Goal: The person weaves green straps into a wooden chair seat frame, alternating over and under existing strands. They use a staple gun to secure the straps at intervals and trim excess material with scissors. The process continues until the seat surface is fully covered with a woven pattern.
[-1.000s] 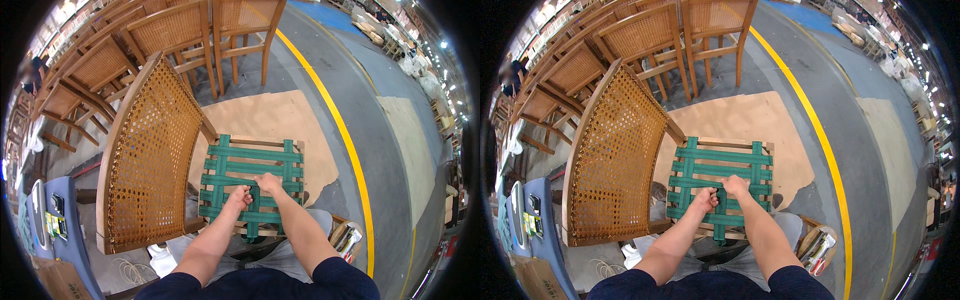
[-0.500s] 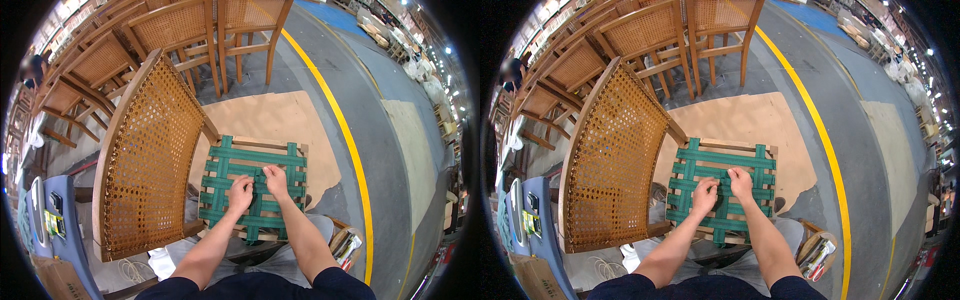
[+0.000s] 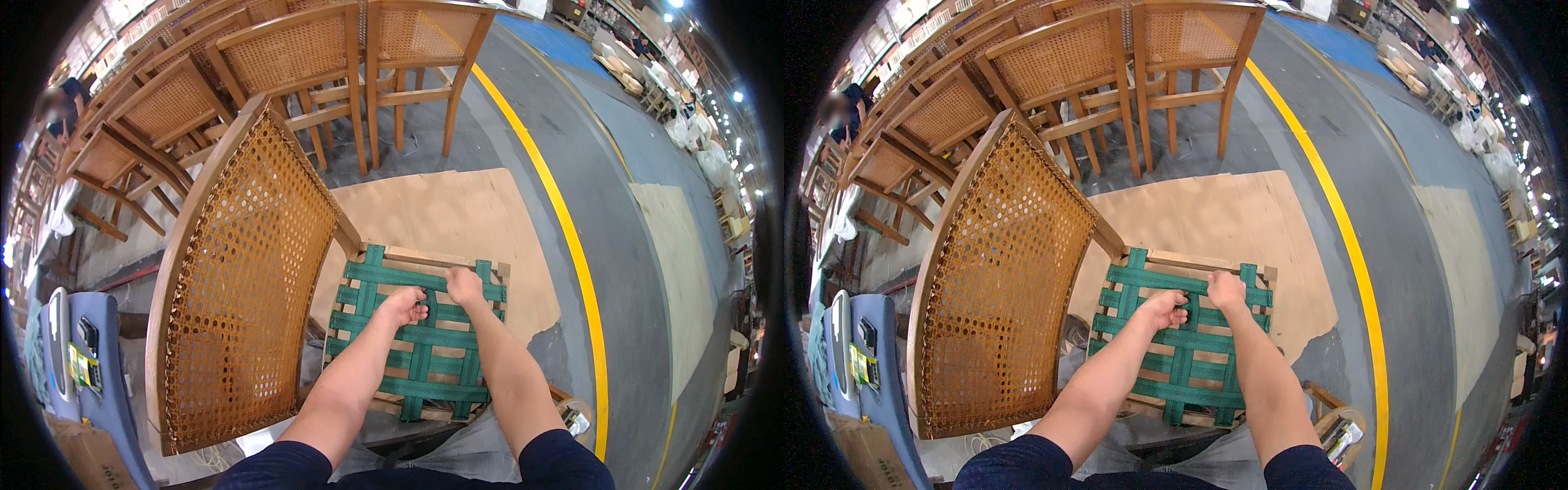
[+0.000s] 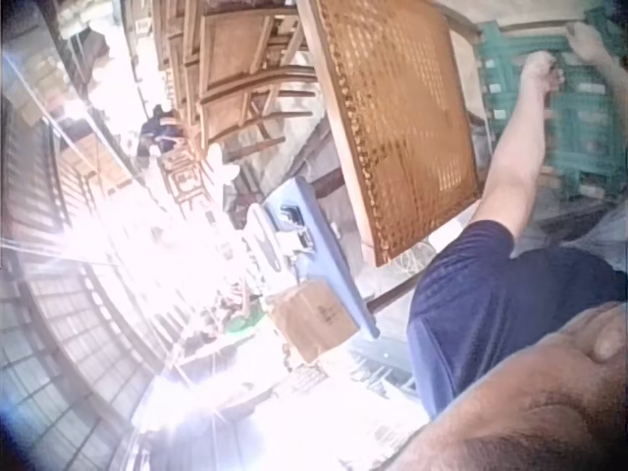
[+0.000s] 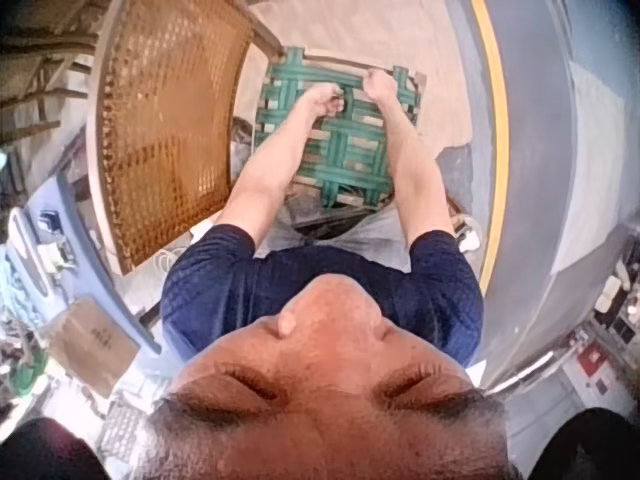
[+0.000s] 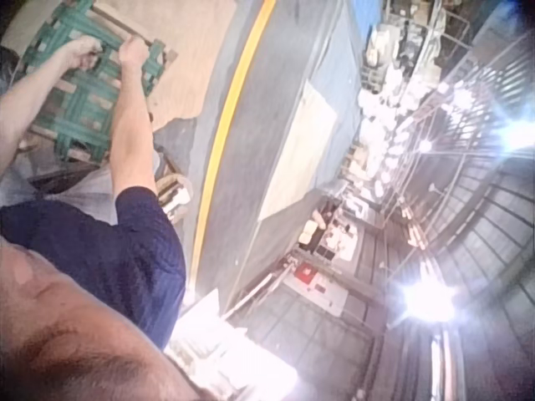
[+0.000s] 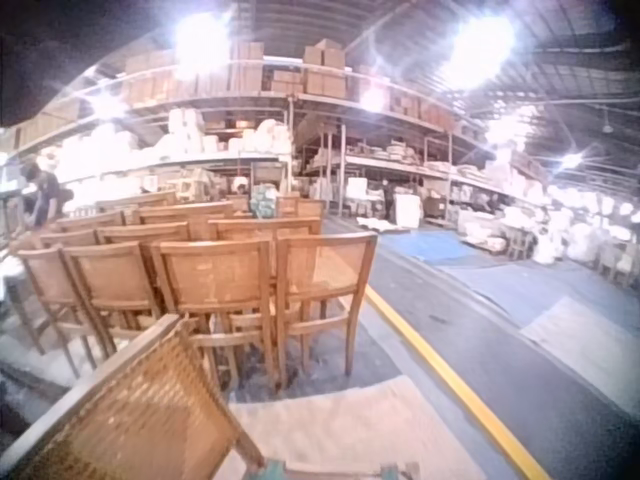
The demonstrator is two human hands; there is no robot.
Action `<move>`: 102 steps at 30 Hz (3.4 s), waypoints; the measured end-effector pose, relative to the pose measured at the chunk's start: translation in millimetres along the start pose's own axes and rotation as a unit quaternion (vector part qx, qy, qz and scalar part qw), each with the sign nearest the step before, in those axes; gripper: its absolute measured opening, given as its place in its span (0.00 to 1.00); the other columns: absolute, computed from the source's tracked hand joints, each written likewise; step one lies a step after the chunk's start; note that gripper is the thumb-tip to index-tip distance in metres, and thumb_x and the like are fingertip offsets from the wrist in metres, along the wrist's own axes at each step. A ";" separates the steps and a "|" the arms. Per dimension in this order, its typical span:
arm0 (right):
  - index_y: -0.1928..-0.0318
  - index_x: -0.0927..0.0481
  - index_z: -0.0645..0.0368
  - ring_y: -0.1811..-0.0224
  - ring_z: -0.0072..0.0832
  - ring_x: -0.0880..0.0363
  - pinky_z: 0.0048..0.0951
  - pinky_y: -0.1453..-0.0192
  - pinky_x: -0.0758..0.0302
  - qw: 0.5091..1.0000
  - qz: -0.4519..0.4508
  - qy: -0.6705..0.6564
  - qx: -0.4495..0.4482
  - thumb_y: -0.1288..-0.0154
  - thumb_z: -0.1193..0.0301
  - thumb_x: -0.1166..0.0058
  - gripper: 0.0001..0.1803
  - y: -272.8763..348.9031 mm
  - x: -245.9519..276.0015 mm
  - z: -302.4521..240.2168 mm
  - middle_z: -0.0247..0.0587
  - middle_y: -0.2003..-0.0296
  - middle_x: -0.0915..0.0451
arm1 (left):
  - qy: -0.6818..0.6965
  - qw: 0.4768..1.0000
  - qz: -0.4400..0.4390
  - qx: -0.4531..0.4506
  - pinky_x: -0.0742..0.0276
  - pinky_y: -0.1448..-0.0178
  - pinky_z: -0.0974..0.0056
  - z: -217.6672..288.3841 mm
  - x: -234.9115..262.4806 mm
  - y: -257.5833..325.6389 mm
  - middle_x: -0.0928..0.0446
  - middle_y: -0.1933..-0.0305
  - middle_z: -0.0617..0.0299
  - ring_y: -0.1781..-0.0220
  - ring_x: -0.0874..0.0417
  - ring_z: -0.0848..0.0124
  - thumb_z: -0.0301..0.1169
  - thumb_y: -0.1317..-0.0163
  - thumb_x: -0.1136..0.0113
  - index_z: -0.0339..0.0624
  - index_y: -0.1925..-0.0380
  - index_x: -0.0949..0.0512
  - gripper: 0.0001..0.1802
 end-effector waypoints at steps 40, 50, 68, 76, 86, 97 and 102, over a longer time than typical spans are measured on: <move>0.55 0.16 0.57 0.59 0.24 0.17 0.29 0.50 0.22 0.882 0.196 -0.404 0.143 0.38 0.76 0.34 0.10 14.4 1.0 -8.7 0.36 0.64 0.15 | -0.047 0.983 0.061 -0.168 0.19 0.73 0.65 64.1 -5.0 -3.0 0.22 0.72 0.65 0.76 0.18 0.72 0.38 0.25 0.41 0.44 0.67 0.25 0.13; 0.60 0.15 0.58 0.56 0.41 0.20 0.41 0.50 0.23 0.915 0.253 -0.221 0.222 0.38 0.71 0.34 0.07 23.6 13.7 -25.5 0.43 0.61 0.17 | -0.214 0.918 0.142 -0.301 0.17 0.62 0.60 85.2 -0.3 11.1 0.20 0.63 0.60 0.66 0.16 0.66 0.34 0.30 0.39 0.43 0.56 0.20 0.08; 0.64 0.15 0.52 0.46 0.48 0.23 0.51 0.41 0.27 0.973 0.203 -0.097 0.042 0.37 0.66 0.37 0.05 -26.4 7.3 -33.2 0.45 0.56 0.19 | -0.621 0.571 0.255 -0.473 0.55 0.19 0.32 65.6 -35.9 43.8 0.38 0.21 0.62 0.19 0.46 0.44 0.38 0.29 0.44 0.47 0.29 0.30 0.29; 0.55 0.13 0.54 0.49 0.38 0.16 0.37 0.44 0.21 0.941 0.090 -0.325 -0.003 0.34 0.65 0.36 0.10 -44.3 16.6 7.9 0.44 0.54 0.14 | -0.661 0.584 0.227 -0.413 0.63 0.17 0.33 61.5 -56.1 28.6 0.50 0.15 0.71 0.15 0.57 0.46 0.48 0.23 0.55 0.53 0.21 0.42 0.33; 0.58 0.17 0.65 0.65 0.20 0.23 0.27 0.58 0.24 0.897 0.349 -0.230 -0.146 0.32 0.71 0.37 0.09 254.1 123.9 315.7 0.34 0.69 0.18 | -0.676 0.600 0.213 -0.371 0.70 0.15 0.36 55.4 -49.3 23.5 0.58 0.14 0.75 0.14 0.62 0.49 0.48 0.22 0.59 0.57 0.19 0.49 0.35; 0.57 0.15 0.70 0.62 0.40 0.14 0.39 0.55 0.21 0.805 0.284 -0.159 -0.496 0.47 0.70 0.31 0.18 471.4 12.5 453.7 0.52 0.65 0.13 | -0.669 0.611 0.212 -0.367 0.67 0.16 0.33 59.8 -47.9 30.4 0.56 0.14 0.73 0.14 0.62 0.48 0.49 0.25 0.54 0.57 0.20 0.48 0.37; 0.58 0.14 0.70 0.61 0.39 0.14 0.38 0.52 0.21 0.802 0.291 -0.197 -0.483 0.51 0.75 0.31 0.18 447.1 10.7 449.3 0.50 0.64 0.13 | -0.665 0.608 0.226 -0.371 0.67 0.17 0.33 60.8 -41.8 31.6 0.54 0.15 0.73 0.14 0.61 0.48 0.48 0.26 0.52 0.56 0.20 0.47 0.37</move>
Point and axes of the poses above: each hand's wrist, its own y-axis away from the middle knuckle, its own x-axis out of the back of the hand, z = x × y, the point moved 9 cm from there along -y, towards the middle knuckle
